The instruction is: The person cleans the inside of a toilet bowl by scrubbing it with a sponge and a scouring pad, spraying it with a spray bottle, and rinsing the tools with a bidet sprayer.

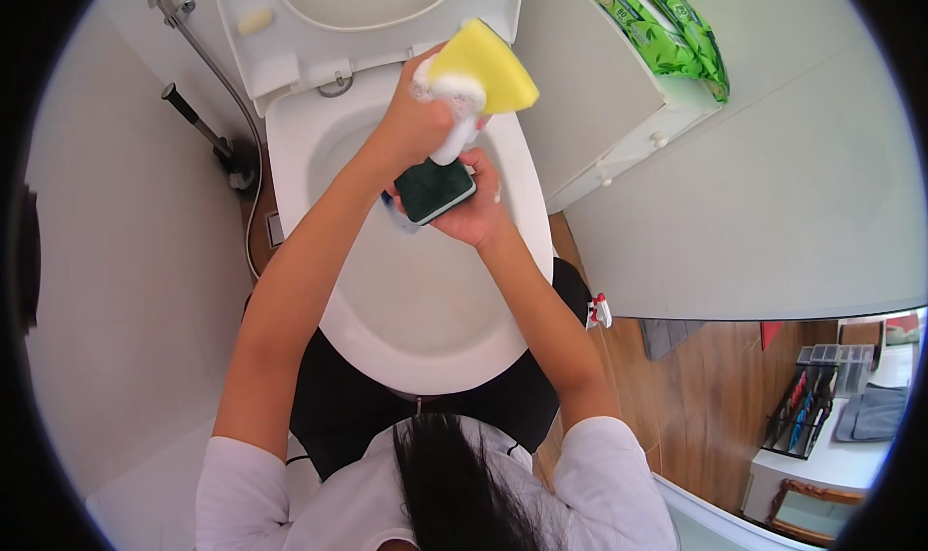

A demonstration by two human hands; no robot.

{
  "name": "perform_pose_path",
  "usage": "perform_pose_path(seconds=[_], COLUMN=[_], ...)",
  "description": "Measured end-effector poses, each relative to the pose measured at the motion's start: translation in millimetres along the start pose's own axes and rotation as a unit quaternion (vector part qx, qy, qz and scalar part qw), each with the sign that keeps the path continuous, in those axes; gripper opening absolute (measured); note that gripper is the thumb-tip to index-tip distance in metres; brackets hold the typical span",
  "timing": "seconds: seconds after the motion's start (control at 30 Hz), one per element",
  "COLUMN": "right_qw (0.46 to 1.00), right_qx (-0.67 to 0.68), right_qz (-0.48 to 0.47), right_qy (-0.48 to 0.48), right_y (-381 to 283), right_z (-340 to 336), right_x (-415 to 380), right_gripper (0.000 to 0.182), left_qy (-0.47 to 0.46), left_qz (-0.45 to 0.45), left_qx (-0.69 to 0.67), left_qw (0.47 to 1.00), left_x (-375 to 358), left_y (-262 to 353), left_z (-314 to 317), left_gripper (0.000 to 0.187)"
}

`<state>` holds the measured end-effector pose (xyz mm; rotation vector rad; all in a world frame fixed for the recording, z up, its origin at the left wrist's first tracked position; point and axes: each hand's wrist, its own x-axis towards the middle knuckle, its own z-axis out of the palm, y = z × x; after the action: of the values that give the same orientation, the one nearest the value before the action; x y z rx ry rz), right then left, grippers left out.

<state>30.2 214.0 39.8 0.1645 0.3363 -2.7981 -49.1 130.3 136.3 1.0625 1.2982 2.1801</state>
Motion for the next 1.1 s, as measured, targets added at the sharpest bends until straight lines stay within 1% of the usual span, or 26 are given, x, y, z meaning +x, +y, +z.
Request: perform_pose_path(seconds=[0.03,0.17,0.23,0.37,0.43,0.47,0.5,0.53,0.57,0.6,0.63,0.67,0.7,0.73,0.77,0.83,0.87,0.9,0.93,0.97,1.0,1.03,1.1], right_qw=[1.000,1.000,1.000,0.999,0.998,0.998,0.998,0.994,0.994,0.983,0.957,0.956,0.757,0.422,0.281,0.022,-0.043,-0.107,-0.095,-0.101,-0.137,-0.136,-0.036], right_qx=[0.019,0.009,-0.005,-0.002,0.024,0.023,-0.024,-0.069,-0.068,-0.176,-0.282,-0.282,-0.648,-0.899,-0.960,-0.985,-0.989,-0.988,-0.992,-0.990,-0.984,-0.985,-0.999], right_qz=[-0.002,-0.011,-0.018,-0.036,-0.034,-0.033,-0.050,-0.067,-0.063,-0.012,0.041,0.047,-0.030,-0.097,0.002,0.079,0.050,0.020,-0.071,-0.085,-0.109,-0.100,0.010], right_qy=[0.003,-0.024,-0.023,-0.039,-0.045,-0.043,0.003,0.048,0.050,0.055,0.059,0.064,0.077,0.065,0.017,-0.153,-0.130,-0.105,-0.049,-0.058,-0.044,-0.048,-0.001], right_y=[1.0,2.3,2.4,8.2,12.5,13.6,14.9,15.8,8.6,-6.4,-16.9,-17.6,-14.2,-6.7,5.6,31.2,25.6,12.8,-10.7,-26.1,-25.8,-17.4,10.6], right_z=[2.8,3.0,4.8,12.5,20.2,24.6,29.0,30.1,27.3,23.6,20.4,21.8,25.0,25.2,14.9,-42.8,-62.1,-76.2,-84.9,-68.0,-60.4,-65.7,-76.4], right_x=[0.6,7.1,10.0,13.6,15.1,11.9,7.1,4.0,-0.6,-8.0,-14.3,-23.1,-36.4,-47.8,-53.2,-83.8,-76.5,-61.0,-33.5,-6.3,10.0,4.1,-14.9], right_gripper=[0.057,0.056,0.059,0.060,0.062,0.062,0.063,0.064,0.064,0.062,0.059,0.059,0.055,0.052,0.049,0.032,0.024,0.017,0.013,0.010,0.009,0.009,0.011], left_qy=[-0.008,-0.008,0.015,0.001,-0.010,-0.008,0.023,0.053,0.057,0.089,0.121,0.127,0.141,0.157,0.165,0.159,0.170,0.173,0.172,0.170,0.173,0.166,0.166], left_qz=[-0.020,-0.015,0.011,0.021,-0.022,-0.022,0.067,0.152,0.150,0.049,-0.053,-0.055,-0.034,-0.015,-0.020,0.014,-0.001,-0.006,0.008,0.021,0.014,0.015,0.015], left_qx=[0.006,-0.037,-0.019,-0.036,-0.083,-0.085,0.039,0.163,0.163,0.102,0.038,0.033,0.033,0.031,0.023,0.201,0.247,0.243,0.244,0.242,0.233,0.244,0.258], left_qw=[1.000,0.999,1.000,0.999,0.996,0.996,0.997,0.973,0.974,0.990,0.991,0.990,0.989,0.987,0.986,0.966,0.954,0.954,0.954,0.955,0.957,0.955,0.952], left_x=[-0.3,0.7,0.4,-1.8,-5.8,-9.6,-14.8,-20.0,-25.6,-32.3,-40.2,-50.1,-61.7,-72.6,-80.8,-91.4,-96.8,-100.8,-103.7,-106.0,-108.5,-108.6,-108.2], left_y=[2.7,1.1,0.2,-12.5,-17.8,-20.2,-22.8,-22.8,-14.4,-2.4,5.2,5.3,2.9,-2.0,-15.6,-56.5,-71.0,-73.0,-72.5,-72.2,-72.2,-69.8,-61.8], left_z=[2.7,3.4,1.7,-9.3,-16.5,-17.9,-19.3,-22.6,-32.3,-48.6,-63.3,-75.8,-86.3,-91.2,-95.8,-113.0,-119.7,-122.2,-121.7,-119.5,-117.0,-117.0,-120.7], left_gripper=[0.026,0.022,0.030,0.032,0.032,0.032,0.030,0.028,0.028,0.027,0.026,0.026,0.032,0.039,0.039,0.049,0.052,0.052,0.054,0.056,0.056,0.057,0.057])
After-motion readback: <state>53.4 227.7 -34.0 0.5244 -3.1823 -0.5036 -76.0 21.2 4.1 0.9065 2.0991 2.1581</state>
